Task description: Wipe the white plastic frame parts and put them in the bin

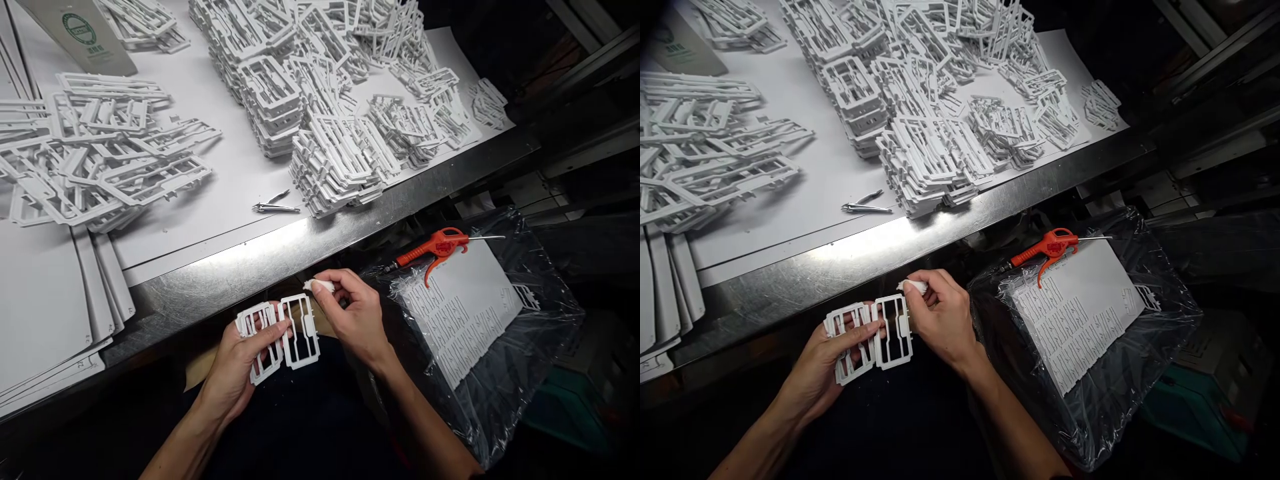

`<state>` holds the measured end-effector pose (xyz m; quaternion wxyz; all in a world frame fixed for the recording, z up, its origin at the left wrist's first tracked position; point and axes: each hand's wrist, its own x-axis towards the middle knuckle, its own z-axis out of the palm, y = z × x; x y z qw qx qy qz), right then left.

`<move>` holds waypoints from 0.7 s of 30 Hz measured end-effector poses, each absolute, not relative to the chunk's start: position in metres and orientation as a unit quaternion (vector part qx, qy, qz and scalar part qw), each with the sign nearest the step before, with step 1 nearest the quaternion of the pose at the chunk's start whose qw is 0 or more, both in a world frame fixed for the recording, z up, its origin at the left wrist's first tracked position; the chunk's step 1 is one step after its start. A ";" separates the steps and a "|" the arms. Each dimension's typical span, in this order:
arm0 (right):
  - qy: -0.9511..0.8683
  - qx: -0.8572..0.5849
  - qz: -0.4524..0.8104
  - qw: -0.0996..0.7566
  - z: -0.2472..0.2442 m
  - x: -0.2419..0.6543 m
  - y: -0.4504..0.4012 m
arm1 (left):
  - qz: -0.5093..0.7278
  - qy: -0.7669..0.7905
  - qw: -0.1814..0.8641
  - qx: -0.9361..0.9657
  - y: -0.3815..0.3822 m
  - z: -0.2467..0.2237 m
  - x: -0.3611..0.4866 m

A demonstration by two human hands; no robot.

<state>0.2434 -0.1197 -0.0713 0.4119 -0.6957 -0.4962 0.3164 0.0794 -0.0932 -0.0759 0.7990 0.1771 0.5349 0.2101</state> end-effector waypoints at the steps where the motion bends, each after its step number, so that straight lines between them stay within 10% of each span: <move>1: -0.495 -0.700 0.309 0.412 -0.071 0.246 -0.119 | 0.207 0.537 0.798 0.178 -0.093 -0.075 0.080; 21: -0.554 -0.666 0.355 0.350 -0.065 0.259 -0.141 | 0.226 0.569 0.782 0.115 -0.080 -0.077 0.095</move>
